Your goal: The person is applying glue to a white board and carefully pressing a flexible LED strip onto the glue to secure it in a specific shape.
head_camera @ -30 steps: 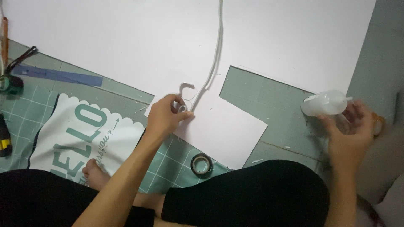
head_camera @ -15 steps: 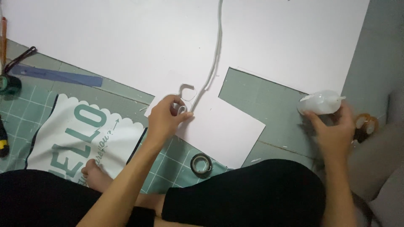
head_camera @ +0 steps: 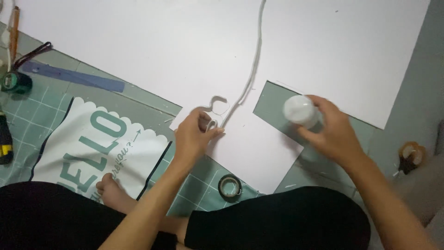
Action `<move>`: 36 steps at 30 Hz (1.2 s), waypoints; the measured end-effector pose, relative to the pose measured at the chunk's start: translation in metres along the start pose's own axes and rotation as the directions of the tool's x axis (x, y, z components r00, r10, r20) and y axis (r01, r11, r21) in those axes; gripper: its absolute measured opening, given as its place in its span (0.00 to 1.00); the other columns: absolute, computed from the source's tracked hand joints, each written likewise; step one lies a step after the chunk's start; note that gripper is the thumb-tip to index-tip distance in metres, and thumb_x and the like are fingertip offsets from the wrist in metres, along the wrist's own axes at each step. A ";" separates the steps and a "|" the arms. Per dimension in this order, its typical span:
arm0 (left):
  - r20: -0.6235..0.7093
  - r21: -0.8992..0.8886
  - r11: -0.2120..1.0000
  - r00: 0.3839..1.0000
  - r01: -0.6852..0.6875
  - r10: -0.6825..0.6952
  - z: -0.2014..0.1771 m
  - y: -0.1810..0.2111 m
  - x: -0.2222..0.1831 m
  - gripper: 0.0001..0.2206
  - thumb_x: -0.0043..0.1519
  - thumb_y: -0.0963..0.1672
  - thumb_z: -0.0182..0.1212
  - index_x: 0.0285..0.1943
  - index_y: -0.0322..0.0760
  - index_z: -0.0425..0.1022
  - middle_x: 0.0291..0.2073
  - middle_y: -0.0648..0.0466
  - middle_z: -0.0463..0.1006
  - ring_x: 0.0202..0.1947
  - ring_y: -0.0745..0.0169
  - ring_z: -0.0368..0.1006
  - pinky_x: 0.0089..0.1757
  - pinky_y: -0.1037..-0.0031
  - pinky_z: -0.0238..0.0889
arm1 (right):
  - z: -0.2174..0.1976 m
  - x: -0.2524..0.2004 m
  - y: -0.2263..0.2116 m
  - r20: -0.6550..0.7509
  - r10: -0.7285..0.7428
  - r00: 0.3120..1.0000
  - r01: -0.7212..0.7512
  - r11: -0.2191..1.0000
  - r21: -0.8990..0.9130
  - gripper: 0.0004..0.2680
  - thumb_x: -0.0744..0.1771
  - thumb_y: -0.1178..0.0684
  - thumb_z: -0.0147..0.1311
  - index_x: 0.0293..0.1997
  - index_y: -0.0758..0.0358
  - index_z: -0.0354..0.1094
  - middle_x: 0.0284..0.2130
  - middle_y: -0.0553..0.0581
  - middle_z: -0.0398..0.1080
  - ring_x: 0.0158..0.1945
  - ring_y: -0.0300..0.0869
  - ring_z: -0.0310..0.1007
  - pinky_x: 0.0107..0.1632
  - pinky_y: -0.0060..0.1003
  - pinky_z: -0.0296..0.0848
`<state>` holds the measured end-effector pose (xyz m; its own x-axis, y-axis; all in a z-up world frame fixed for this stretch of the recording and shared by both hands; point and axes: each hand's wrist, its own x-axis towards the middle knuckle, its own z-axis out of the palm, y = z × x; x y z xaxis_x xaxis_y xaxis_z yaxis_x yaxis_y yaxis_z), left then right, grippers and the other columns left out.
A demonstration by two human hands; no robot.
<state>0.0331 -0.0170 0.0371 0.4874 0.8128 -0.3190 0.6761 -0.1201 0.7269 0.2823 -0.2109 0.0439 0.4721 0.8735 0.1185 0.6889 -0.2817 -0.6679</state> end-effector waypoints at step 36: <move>-0.002 -0.030 0.999 1.000 0.017 -0.018 -0.005 -0.001 0.000 0.18 0.51 0.43 0.77 0.47 0.33 0.76 0.32 0.46 0.82 0.39 0.46 0.81 0.49 0.56 0.60 | 0.067 0.034 -0.082 0.362 -0.078 0.929 0.277 0.796 -0.538 0.23 0.62 0.42 0.64 0.62 0.54 0.69 0.45 0.59 0.75 0.53 0.49 0.74 0.53 0.45 0.76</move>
<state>0.0302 -0.0138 0.0394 0.4741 0.8162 -0.3302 0.6675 -0.0886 0.7393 0.2053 -0.1311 0.0531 0.1854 0.9771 -0.1042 0.9752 -0.1960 -0.1031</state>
